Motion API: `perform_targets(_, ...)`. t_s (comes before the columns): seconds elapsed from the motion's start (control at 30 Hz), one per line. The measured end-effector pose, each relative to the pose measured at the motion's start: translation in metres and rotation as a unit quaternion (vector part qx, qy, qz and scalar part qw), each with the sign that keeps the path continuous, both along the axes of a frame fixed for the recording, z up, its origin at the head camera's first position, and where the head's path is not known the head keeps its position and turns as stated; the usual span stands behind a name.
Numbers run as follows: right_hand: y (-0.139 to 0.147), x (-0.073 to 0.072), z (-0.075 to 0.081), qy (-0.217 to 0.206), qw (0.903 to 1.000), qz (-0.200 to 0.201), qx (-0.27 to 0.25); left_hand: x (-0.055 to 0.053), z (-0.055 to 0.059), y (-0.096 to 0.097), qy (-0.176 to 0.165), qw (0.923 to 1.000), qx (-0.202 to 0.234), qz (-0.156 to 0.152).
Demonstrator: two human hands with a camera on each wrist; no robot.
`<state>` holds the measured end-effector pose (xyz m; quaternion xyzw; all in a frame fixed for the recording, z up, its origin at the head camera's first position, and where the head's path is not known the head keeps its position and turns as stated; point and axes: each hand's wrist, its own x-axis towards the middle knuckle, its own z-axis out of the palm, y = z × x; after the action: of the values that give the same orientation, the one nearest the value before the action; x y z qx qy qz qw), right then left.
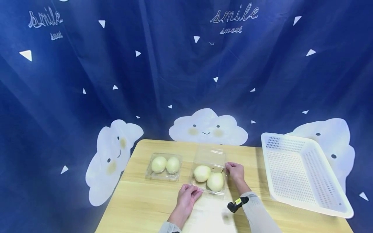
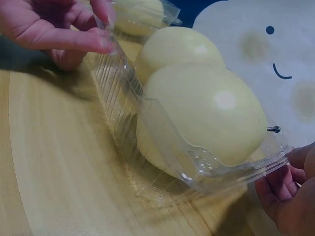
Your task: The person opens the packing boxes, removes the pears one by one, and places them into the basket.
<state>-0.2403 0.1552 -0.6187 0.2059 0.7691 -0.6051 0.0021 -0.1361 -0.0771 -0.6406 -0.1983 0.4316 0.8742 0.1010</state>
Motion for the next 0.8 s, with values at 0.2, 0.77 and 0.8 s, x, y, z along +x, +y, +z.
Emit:
perform_targets(0.2,0.000,0.001,-0.002,-0.005,0.9998,-0.004,-0.020,0.002,-0.001,0.002,-0.003,0.9999,0.006,0.008)
perform_targets(0.77,0.003,0.005,0.009,-0.013,0.9994,0.033,0.001,0.005,0.000,0.007,0.002,0.9995,0.008,0.031)
perform_targets(0.8,0.002,0.005,0.010,-0.014,0.9993,0.034,0.000,0.005,0.000,0.007,0.000,0.9995,0.007,0.032)
